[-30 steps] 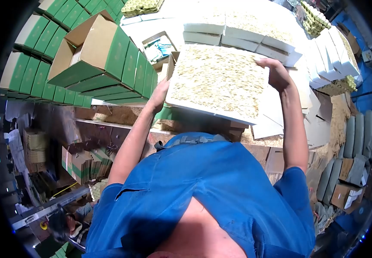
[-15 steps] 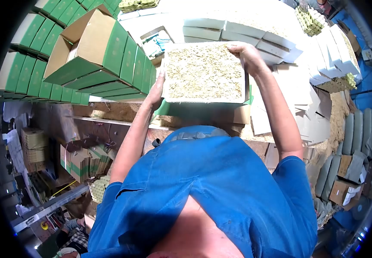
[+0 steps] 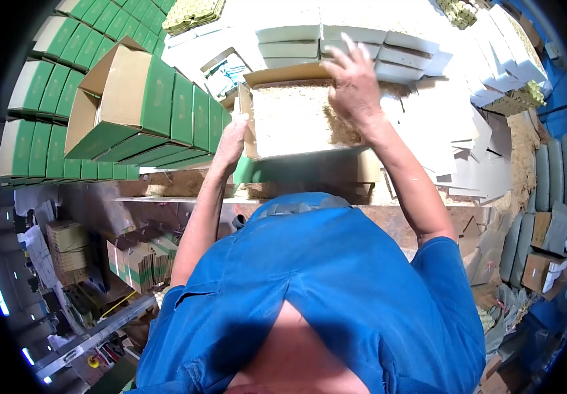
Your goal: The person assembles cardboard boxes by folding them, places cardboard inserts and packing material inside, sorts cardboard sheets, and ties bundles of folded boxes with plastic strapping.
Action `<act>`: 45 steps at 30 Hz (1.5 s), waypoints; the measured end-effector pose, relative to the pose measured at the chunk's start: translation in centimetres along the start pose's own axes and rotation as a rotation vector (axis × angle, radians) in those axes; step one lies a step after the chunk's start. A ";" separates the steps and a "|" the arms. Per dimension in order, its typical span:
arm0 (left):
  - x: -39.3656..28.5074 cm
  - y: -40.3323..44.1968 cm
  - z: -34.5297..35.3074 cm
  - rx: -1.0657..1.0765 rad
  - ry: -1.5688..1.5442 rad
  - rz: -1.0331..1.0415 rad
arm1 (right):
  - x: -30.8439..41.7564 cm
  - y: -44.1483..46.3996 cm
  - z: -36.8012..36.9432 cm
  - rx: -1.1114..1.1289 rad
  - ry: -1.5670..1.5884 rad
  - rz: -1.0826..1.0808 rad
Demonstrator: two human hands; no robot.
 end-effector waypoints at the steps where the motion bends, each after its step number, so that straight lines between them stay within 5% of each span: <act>1: -2.0 -0.8 0.1 0.023 -0.001 -0.052 | -1.5 0.4 -2.1 -0.066 0.090 0.054; 4: -2.1 -0.6 -0.5 0.013 0.078 0.097 | -10.8 -5.8 -1.9 -0.081 0.308 0.459; 6: -2.0 -1.0 -0.3 -0.015 0.045 0.062 | -17.9 -16.1 2.2 0.152 0.138 0.607; 8: 1.2 0.4 -1.1 -0.069 0.110 0.066 | -20.9 -29.0 5.9 0.629 0.024 0.931; 12: -2.2 -0.4 -0.4 -0.015 0.212 -0.010 | -15.5 -39.2 8.1 1.100 0.102 0.842; 14: -3.4 -0.6 -0.1 -0.006 0.263 0.019 | -14.3 -40.3 8.1 1.046 0.064 0.835; 17: -3.3 -0.9 -0.1 -0.117 0.265 0.003 | -16.5 -38.9 7.3 0.657 -0.015 0.839; 21: -1.9 -0.2 -0.3 -0.043 0.262 -0.072 | -19.4 -36.5 8.8 0.797 -0.121 0.777; 28: -0.7 -0.5 -1.5 -0.081 0.148 -0.137 | -21.6 -35.7 11.3 0.636 0.058 0.449; 30: -3.0 -1.4 -0.8 -0.108 0.111 -0.117 | -23.4 -33.6 9.5 0.669 0.088 0.616; 32: -3.3 -0.8 -1.7 -0.150 0.102 -0.159 | -24.9 -30.8 6.6 0.415 0.055 0.562; 34: -2.3 0.7 -2.4 -0.160 -0.255 -0.294 | -25.7 -27.7 2.7 0.188 -0.021 0.542; 36: -1.5 4.5 -4.5 -0.232 -0.173 -0.225 | -24.6 -23.3 -2.3 0.115 0.078 0.768; 38: 0.0 10.5 -6.5 -0.347 0.102 -0.078 | -26.0 -22.7 -4.7 -0.184 0.259 0.866; 42: 1.8 22.4 -8.1 -0.530 0.558 0.001 | -22.0 -16.3 -10.3 -0.593 0.930 1.119; 45: 4.5 27.6 -9.4 -0.559 0.751 -0.201 | -18.2 -14.0 -7.6 -0.420 1.221 1.216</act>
Point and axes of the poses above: each hand's wrist, its own y-axis towards the middle knuckle, its own z-axis out of the palm, x = y × z, the point moved 8 cm from there along y, towards the middle knuckle, and after that the axes turned 4 degrees about -z, right-handed, at the moved point
